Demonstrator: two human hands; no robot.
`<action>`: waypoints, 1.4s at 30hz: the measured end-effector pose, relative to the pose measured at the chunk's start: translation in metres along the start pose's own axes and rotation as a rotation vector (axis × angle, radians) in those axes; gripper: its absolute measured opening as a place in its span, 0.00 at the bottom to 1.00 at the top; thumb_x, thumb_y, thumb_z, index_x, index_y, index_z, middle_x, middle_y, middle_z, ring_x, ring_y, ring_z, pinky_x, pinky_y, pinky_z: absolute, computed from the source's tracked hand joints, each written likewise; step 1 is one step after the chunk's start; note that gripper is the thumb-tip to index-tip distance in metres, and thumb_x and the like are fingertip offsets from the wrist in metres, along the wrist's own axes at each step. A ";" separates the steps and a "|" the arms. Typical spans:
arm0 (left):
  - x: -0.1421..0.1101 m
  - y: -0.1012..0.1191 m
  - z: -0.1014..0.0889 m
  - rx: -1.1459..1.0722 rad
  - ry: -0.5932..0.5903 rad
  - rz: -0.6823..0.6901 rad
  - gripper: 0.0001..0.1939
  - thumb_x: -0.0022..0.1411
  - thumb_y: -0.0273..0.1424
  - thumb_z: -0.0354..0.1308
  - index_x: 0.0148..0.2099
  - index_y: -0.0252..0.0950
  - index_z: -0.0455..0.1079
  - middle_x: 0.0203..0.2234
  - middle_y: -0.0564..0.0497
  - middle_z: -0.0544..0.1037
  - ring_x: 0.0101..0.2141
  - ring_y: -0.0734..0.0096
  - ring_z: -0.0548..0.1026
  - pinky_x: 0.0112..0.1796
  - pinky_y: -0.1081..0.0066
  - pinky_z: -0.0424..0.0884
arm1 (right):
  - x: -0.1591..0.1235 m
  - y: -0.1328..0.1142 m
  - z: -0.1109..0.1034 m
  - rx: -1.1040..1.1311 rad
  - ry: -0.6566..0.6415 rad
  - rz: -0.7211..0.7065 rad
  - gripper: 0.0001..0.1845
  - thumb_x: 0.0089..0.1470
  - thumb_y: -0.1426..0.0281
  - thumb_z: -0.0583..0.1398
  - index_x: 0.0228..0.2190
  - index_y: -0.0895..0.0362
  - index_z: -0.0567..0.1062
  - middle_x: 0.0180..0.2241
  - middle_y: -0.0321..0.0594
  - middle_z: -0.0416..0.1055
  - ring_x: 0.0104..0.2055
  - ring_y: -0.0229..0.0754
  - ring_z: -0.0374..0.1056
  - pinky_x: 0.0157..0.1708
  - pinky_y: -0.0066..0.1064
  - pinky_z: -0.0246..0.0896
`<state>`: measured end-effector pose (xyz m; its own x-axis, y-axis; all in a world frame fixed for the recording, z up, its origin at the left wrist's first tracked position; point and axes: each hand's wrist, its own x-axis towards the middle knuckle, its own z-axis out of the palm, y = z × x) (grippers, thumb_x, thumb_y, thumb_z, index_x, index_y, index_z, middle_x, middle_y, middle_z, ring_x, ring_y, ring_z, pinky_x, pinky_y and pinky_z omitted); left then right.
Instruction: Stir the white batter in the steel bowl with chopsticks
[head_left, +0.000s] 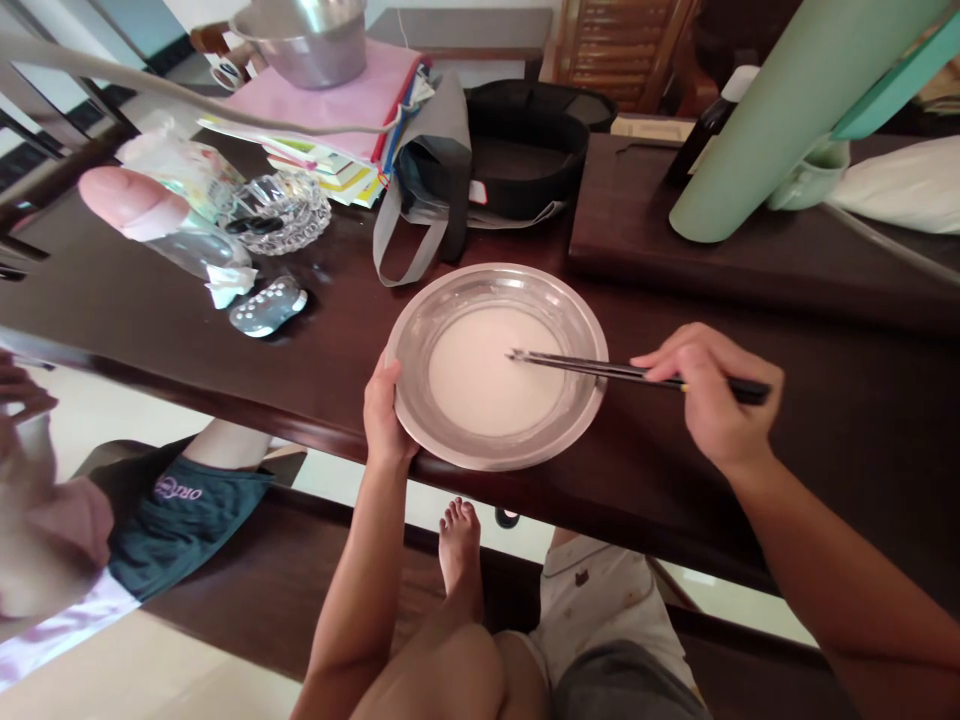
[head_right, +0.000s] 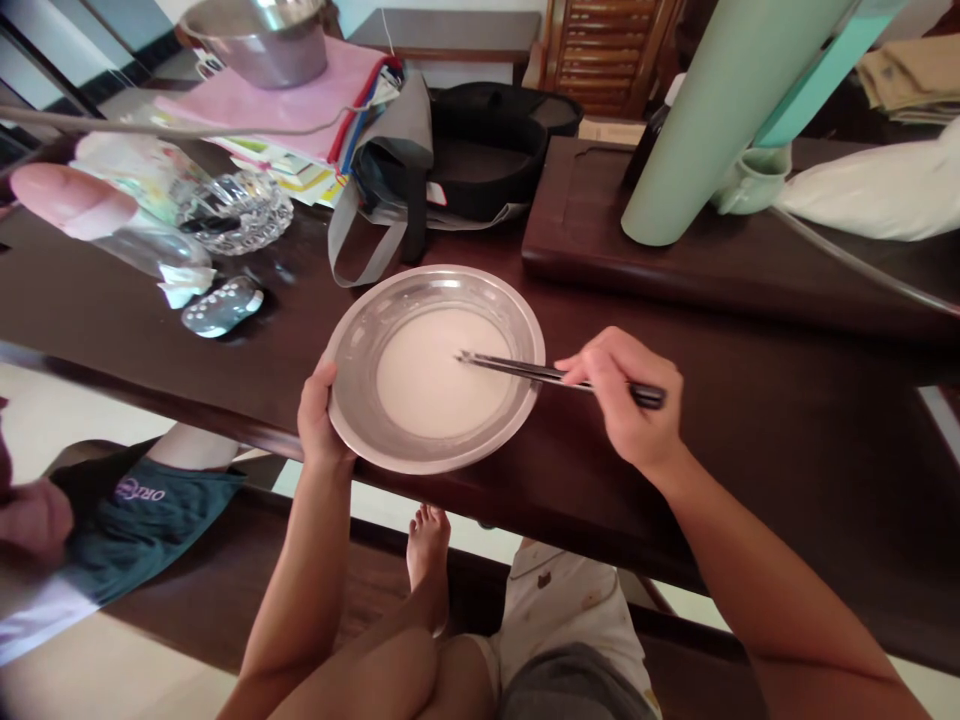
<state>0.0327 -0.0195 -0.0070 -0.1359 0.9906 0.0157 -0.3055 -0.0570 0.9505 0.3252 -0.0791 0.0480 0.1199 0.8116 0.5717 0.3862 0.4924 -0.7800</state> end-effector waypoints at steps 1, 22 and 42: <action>0.000 0.000 0.000 0.003 -0.006 -0.002 0.20 0.61 0.43 0.58 0.51 0.40 0.77 0.49 0.46 0.81 0.52 0.52 0.76 0.50 0.61 0.73 | 0.000 0.000 0.000 0.033 0.038 0.014 0.19 0.64 0.70 0.56 0.23 0.49 0.79 0.25 0.37 0.76 0.28 0.42 0.71 0.29 0.39 0.64; 0.000 0.001 0.001 -0.016 -0.003 -0.001 0.19 0.62 0.41 0.57 0.51 0.39 0.78 0.48 0.46 0.81 0.52 0.53 0.76 0.51 0.63 0.73 | 0.001 0.002 -0.001 0.077 -0.027 -0.074 0.18 0.62 0.76 0.55 0.25 0.52 0.79 0.26 0.36 0.77 0.27 0.41 0.70 0.29 0.37 0.62; 0.001 -0.001 0.000 -0.035 -0.001 -0.004 0.19 0.61 0.41 0.58 0.50 0.38 0.78 0.48 0.46 0.81 0.52 0.54 0.77 0.50 0.63 0.73 | 0.001 0.001 -0.001 0.096 -0.045 -0.107 0.19 0.63 0.75 0.55 0.24 0.51 0.79 0.26 0.37 0.78 0.26 0.41 0.70 0.29 0.38 0.63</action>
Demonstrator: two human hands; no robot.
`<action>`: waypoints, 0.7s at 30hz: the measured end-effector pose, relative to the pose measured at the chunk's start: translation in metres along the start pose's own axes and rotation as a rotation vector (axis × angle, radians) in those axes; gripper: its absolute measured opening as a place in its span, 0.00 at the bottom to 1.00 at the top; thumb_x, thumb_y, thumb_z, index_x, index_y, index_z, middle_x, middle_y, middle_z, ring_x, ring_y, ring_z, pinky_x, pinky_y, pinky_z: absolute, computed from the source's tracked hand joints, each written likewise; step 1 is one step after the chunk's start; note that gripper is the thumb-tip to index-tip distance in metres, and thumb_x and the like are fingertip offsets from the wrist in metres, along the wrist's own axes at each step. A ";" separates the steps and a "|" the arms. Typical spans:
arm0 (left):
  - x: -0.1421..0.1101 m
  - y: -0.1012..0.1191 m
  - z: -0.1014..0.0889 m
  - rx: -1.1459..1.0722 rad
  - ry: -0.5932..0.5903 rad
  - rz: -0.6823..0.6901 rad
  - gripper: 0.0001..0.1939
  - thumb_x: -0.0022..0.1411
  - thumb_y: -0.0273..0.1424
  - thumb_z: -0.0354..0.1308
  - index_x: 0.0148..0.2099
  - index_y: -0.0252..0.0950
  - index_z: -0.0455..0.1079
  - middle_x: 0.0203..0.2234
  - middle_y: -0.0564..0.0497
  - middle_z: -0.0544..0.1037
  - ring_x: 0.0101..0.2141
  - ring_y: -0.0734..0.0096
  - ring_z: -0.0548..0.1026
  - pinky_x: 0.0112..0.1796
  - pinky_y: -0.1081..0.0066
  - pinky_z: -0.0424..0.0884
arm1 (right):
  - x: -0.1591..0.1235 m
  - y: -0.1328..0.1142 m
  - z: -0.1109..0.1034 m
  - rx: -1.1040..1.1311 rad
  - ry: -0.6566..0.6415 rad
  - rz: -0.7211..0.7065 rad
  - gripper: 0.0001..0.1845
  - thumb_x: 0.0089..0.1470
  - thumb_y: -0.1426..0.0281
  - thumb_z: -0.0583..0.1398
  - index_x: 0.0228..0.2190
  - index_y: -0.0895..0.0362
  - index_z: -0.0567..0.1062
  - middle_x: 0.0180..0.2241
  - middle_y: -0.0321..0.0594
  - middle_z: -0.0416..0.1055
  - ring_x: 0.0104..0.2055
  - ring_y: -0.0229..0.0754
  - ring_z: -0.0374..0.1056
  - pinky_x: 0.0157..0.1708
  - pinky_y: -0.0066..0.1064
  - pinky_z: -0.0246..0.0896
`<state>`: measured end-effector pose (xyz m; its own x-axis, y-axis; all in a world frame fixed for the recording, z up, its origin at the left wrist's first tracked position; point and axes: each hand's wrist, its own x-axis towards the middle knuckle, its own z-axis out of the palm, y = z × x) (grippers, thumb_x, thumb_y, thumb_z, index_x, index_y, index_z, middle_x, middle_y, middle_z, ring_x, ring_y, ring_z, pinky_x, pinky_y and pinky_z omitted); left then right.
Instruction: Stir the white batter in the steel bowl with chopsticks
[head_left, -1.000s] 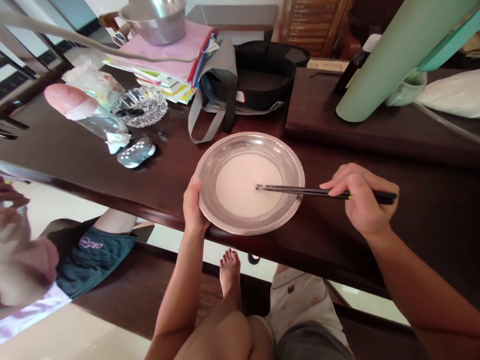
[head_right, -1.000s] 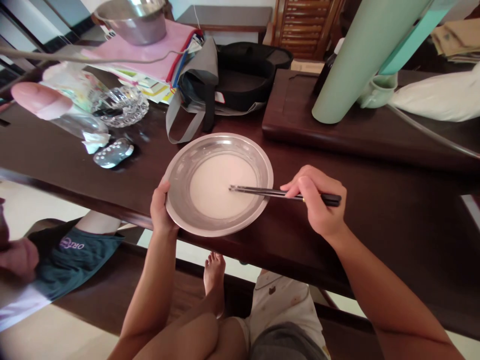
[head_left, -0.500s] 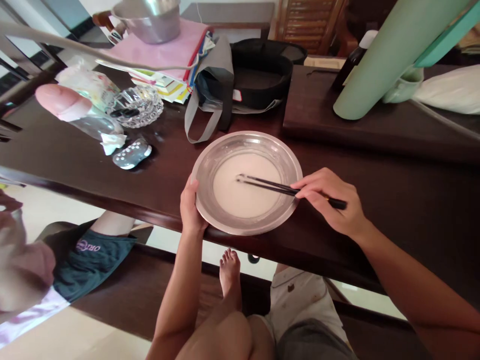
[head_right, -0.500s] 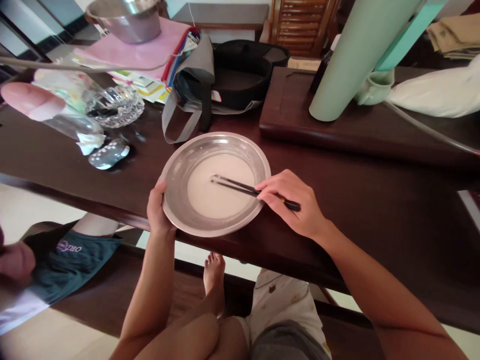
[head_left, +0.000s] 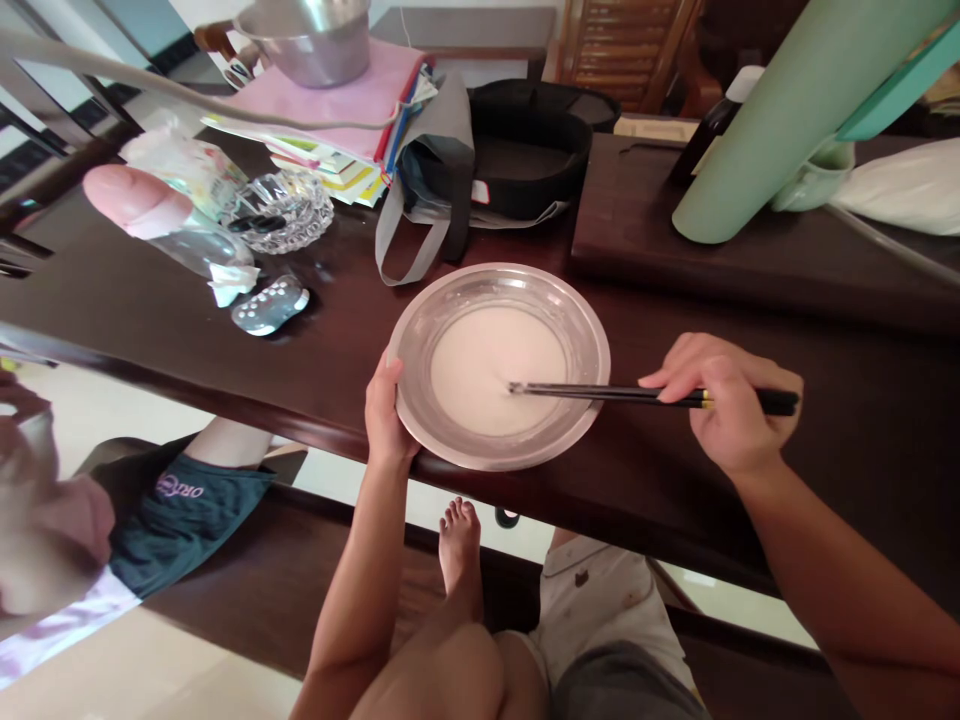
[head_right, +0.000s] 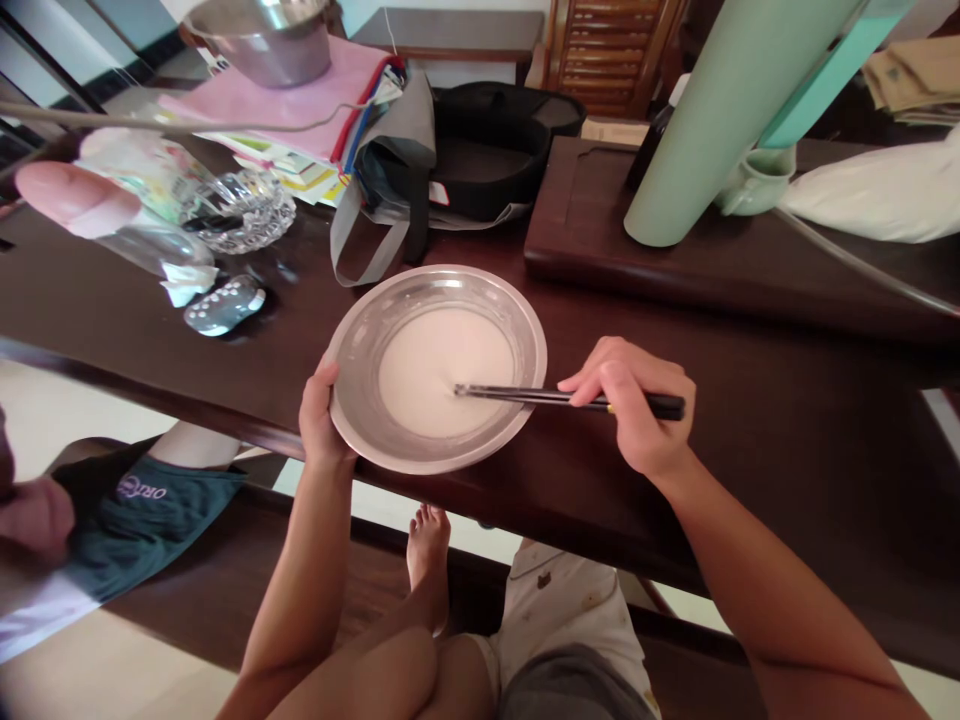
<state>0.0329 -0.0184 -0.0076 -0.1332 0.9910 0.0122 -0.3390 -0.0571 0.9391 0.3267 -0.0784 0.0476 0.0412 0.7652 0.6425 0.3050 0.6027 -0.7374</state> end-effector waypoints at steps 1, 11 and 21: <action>0.000 0.000 0.000 0.004 -0.002 0.002 0.19 0.61 0.41 0.58 0.51 0.38 0.78 0.48 0.46 0.81 0.52 0.53 0.77 0.50 0.63 0.73 | 0.000 0.000 0.000 0.005 -0.051 -0.002 0.18 0.62 0.75 0.55 0.25 0.52 0.79 0.27 0.37 0.79 0.27 0.41 0.70 0.30 0.38 0.63; 0.000 0.001 0.000 0.014 -0.010 0.000 0.19 0.61 0.41 0.57 0.50 0.39 0.78 0.48 0.46 0.81 0.51 0.54 0.77 0.50 0.63 0.73 | 0.000 0.000 0.002 0.024 -0.063 0.031 0.17 0.63 0.75 0.56 0.26 0.52 0.80 0.27 0.38 0.79 0.28 0.42 0.72 0.30 0.39 0.64; -0.001 0.002 0.001 0.003 -0.008 -0.003 0.19 0.61 0.41 0.58 0.50 0.39 0.78 0.47 0.47 0.81 0.51 0.54 0.77 0.50 0.63 0.73 | 0.000 -0.001 0.002 0.002 -0.087 0.004 0.17 0.63 0.75 0.55 0.26 0.53 0.80 0.28 0.38 0.79 0.29 0.42 0.72 0.32 0.39 0.63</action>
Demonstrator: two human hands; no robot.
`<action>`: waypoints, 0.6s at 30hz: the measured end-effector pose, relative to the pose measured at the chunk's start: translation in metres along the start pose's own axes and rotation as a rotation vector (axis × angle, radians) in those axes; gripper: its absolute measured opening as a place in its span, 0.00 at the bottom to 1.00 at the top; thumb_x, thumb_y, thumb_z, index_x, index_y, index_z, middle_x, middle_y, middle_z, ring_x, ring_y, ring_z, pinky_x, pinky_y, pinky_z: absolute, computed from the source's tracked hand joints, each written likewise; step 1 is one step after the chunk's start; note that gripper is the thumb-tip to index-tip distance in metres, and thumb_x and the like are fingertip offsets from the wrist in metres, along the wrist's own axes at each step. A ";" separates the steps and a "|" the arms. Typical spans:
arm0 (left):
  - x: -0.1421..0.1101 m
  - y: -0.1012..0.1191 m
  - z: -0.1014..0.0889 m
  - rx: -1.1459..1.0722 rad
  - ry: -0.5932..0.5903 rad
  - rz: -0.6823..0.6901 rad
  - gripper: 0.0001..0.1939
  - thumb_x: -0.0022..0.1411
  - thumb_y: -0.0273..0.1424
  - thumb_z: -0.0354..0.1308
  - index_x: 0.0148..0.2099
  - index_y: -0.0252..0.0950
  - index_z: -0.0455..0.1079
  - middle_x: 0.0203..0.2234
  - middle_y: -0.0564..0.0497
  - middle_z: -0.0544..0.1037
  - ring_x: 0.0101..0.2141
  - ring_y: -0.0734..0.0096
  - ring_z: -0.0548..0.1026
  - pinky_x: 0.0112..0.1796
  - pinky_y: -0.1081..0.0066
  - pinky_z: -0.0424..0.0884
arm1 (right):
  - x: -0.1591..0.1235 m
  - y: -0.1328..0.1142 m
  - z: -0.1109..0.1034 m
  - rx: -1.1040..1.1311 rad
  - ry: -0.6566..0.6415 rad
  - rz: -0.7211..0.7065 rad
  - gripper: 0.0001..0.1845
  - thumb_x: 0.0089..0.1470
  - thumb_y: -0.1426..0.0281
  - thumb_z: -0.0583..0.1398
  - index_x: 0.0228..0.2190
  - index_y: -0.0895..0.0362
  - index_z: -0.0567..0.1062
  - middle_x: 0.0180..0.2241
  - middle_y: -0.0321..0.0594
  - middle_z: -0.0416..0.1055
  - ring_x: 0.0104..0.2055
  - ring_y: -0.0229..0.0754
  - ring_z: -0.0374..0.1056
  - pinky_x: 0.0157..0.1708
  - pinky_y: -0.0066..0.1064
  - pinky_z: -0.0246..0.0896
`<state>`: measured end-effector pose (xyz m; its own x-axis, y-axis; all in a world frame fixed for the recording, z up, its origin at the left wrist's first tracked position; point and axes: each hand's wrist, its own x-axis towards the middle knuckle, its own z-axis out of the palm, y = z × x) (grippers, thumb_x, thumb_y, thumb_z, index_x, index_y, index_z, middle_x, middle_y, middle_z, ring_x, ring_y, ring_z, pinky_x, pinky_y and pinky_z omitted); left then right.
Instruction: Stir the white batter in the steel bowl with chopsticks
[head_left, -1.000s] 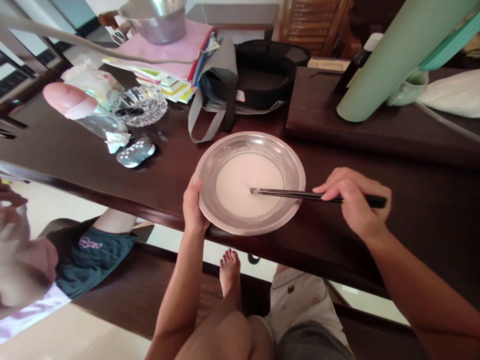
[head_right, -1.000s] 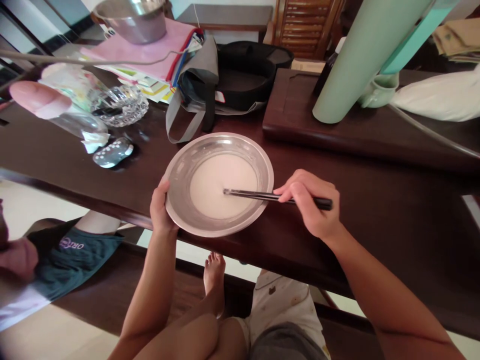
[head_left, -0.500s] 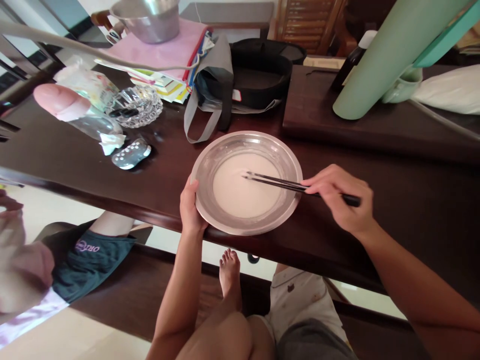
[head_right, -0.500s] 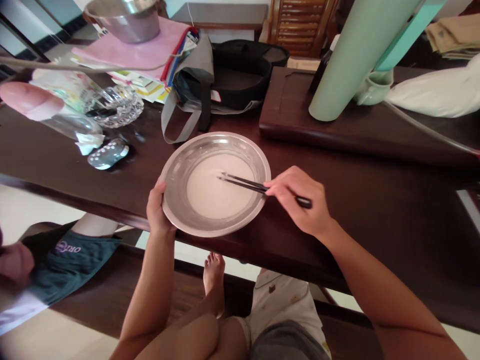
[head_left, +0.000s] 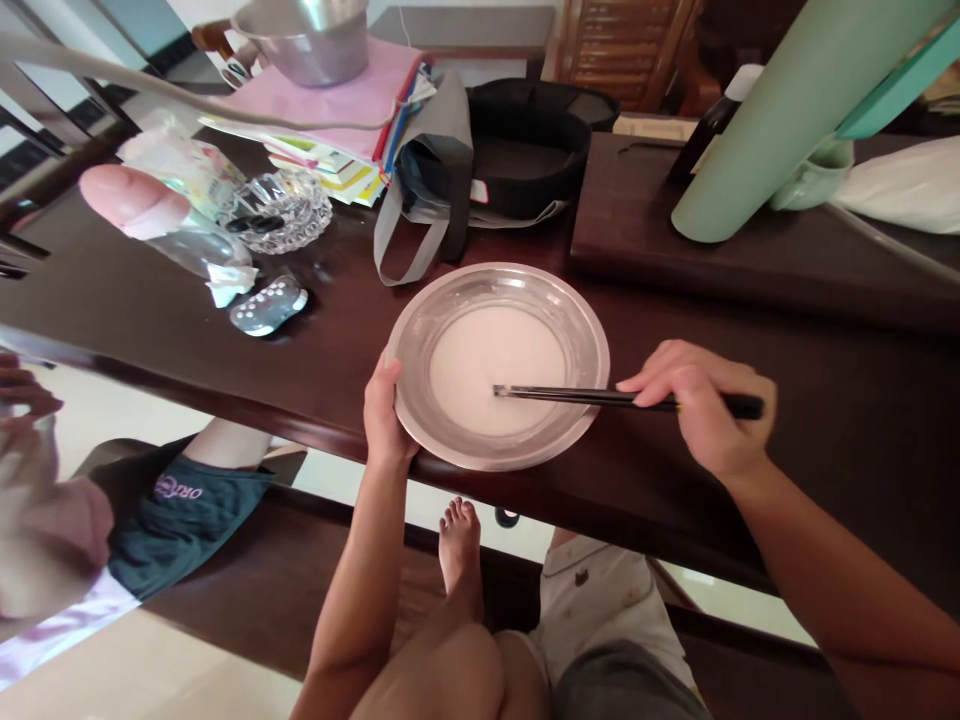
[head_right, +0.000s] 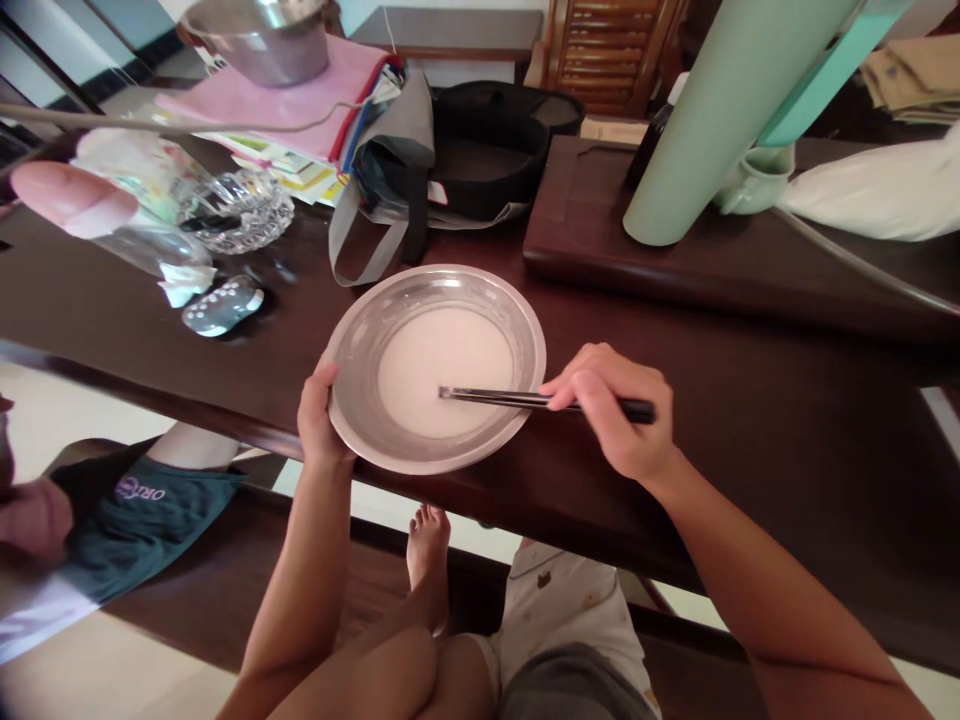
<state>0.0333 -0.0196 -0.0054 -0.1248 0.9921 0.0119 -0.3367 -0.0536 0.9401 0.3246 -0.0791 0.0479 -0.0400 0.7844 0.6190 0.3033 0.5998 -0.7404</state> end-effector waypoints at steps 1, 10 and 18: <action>0.000 0.000 0.000 0.004 0.005 0.002 0.19 0.61 0.41 0.58 0.51 0.39 0.77 0.47 0.47 0.81 0.51 0.53 0.77 0.50 0.63 0.73 | 0.000 -0.001 0.000 -0.028 -0.075 0.003 0.15 0.62 0.75 0.57 0.28 0.53 0.80 0.30 0.39 0.80 0.32 0.43 0.74 0.34 0.40 0.65; 0.000 -0.001 0.000 0.011 0.008 0.006 0.19 0.61 0.41 0.58 0.51 0.39 0.77 0.48 0.46 0.81 0.52 0.53 0.76 0.51 0.62 0.73 | 0.001 0.000 -0.002 -0.002 -0.041 0.006 0.16 0.62 0.74 0.56 0.27 0.52 0.80 0.28 0.37 0.80 0.30 0.42 0.73 0.32 0.40 0.64; 0.000 0.000 0.000 0.040 0.003 0.001 0.20 0.60 0.44 0.58 0.51 0.40 0.77 0.48 0.46 0.81 0.52 0.52 0.76 0.51 0.62 0.73 | 0.001 -0.001 -0.003 -0.017 0.078 0.010 0.19 0.63 0.73 0.55 0.24 0.50 0.80 0.25 0.37 0.78 0.26 0.42 0.70 0.30 0.40 0.62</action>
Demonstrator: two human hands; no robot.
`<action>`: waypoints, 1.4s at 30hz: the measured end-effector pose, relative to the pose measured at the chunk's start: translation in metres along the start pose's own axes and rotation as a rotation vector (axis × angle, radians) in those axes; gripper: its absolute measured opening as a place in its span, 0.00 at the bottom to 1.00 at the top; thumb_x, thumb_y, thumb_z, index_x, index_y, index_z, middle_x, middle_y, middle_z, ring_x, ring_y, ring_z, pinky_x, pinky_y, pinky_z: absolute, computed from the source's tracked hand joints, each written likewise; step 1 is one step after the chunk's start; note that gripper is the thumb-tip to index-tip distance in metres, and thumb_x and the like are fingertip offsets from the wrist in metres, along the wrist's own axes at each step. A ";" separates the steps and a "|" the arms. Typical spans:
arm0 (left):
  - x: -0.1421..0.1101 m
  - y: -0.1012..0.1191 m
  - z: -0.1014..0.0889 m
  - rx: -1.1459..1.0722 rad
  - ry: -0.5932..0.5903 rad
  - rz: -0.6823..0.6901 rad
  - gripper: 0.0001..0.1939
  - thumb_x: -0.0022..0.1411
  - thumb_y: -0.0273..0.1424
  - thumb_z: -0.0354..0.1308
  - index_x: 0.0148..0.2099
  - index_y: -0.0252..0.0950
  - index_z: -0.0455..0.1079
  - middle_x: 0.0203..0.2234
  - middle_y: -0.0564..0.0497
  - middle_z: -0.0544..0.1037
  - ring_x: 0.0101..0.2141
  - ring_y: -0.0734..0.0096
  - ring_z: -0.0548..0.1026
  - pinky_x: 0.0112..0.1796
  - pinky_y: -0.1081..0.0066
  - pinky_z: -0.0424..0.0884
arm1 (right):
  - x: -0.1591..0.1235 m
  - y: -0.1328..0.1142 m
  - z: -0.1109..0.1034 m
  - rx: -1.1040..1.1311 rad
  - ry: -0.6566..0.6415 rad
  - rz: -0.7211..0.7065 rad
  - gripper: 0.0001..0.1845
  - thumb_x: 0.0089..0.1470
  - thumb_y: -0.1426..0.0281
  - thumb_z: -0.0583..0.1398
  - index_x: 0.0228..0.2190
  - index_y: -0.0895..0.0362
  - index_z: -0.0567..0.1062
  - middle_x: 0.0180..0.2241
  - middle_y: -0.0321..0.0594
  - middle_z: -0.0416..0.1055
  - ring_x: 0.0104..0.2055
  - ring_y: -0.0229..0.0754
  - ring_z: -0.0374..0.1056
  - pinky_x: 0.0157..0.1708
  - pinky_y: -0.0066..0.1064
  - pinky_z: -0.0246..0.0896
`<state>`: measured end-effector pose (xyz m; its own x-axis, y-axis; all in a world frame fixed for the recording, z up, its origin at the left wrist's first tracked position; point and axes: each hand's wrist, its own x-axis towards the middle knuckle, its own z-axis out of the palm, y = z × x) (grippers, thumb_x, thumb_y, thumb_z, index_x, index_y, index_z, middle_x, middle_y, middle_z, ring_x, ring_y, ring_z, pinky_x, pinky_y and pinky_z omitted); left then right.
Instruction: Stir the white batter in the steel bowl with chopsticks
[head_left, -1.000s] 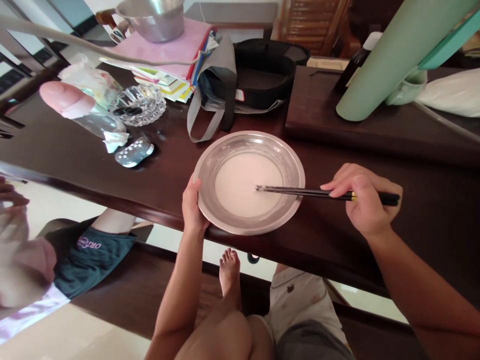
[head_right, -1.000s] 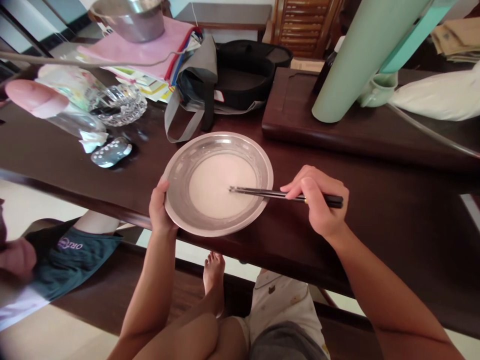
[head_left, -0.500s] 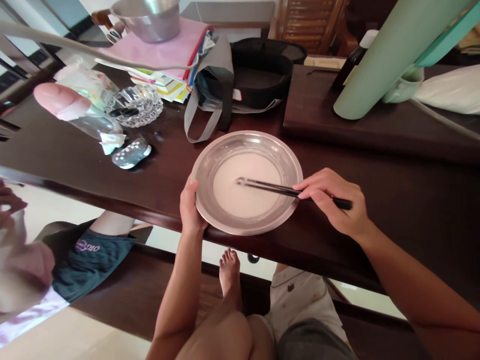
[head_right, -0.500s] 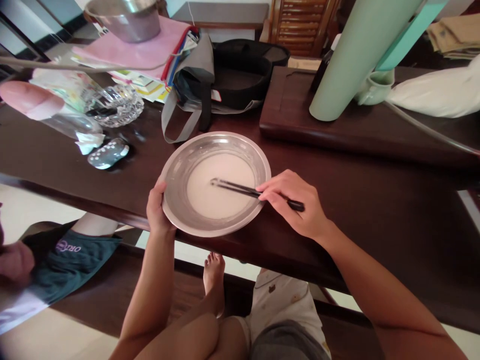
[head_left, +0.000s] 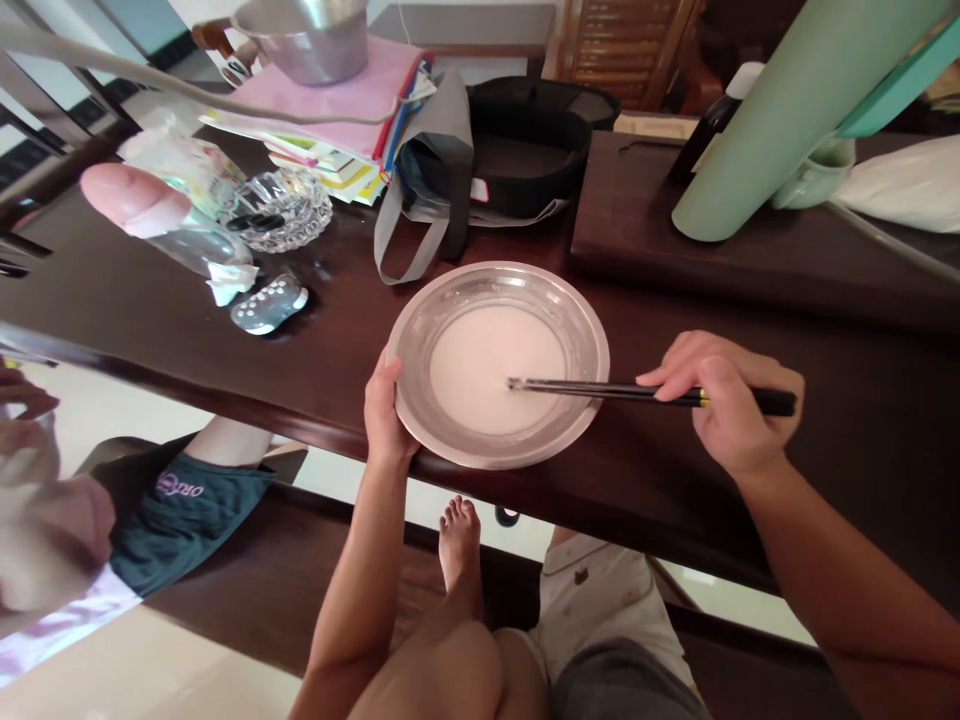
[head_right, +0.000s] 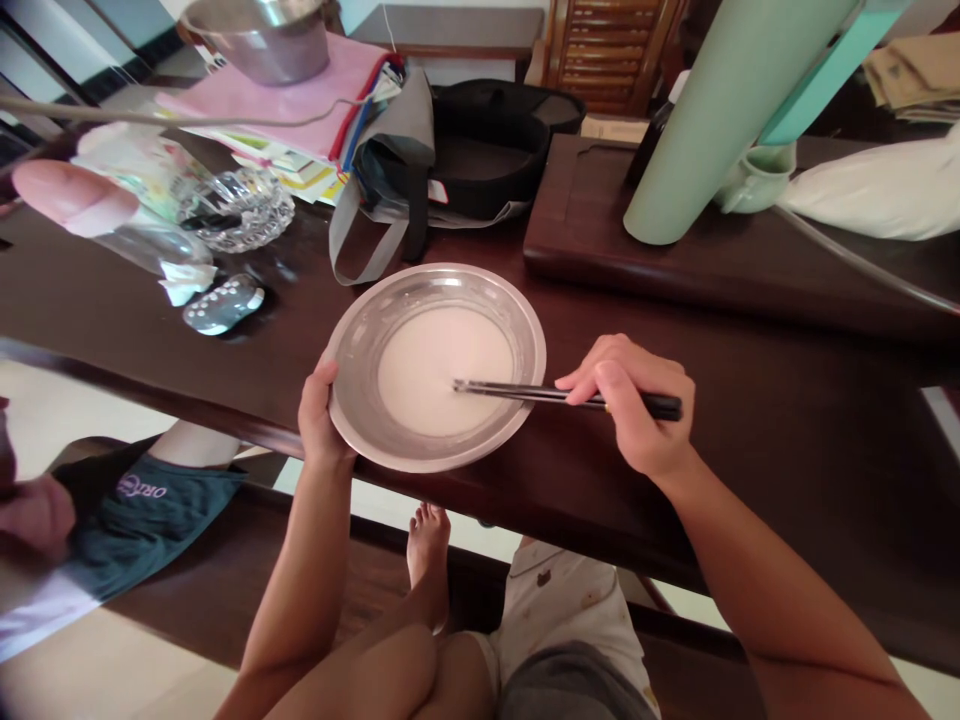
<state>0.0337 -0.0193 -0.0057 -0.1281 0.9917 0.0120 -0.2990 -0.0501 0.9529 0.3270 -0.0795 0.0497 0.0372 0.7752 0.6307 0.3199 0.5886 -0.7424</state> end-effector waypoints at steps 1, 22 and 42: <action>0.000 0.000 0.000 -0.001 0.003 -0.001 0.20 0.60 0.43 0.58 0.51 0.40 0.77 0.48 0.46 0.81 0.52 0.53 0.76 0.51 0.62 0.73 | 0.000 0.000 0.000 0.009 -0.055 0.003 0.18 0.63 0.72 0.55 0.25 0.50 0.80 0.26 0.37 0.79 0.27 0.43 0.72 0.31 0.40 0.63; 0.000 -0.001 0.000 -0.006 0.022 -0.006 0.21 0.60 0.44 0.58 0.51 0.40 0.77 0.48 0.46 0.81 0.52 0.52 0.76 0.51 0.62 0.73 | -0.001 -0.001 0.002 -0.001 -0.161 -0.004 0.15 0.62 0.72 0.57 0.28 0.51 0.80 0.29 0.38 0.80 0.30 0.44 0.74 0.33 0.41 0.65; 0.000 0.001 0.001 0.002 0.019 0.005 0.21 0.60 0.44 0.59 0.51 0.40 0.77 0.48 0.46 0.81 0.52 0.52 0.77 0.51 0.61 0.73 | -0.001 -0.002 0.002 -0.009 -0.201 0.018 0.15 0.63 0.72 0.56 0.28 0.51 0.80 0.30 0.38 0.81 0.31 0.44 0.73 0.34 0.42 0.65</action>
<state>0.0341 -0.0194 -0.0048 -0.1475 0.9890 0.0108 -0.2966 -0.0546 0.9534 0.3246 -0.0807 0.0500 -0.1461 0.8164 0.5587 0.3295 0.5727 -0.7506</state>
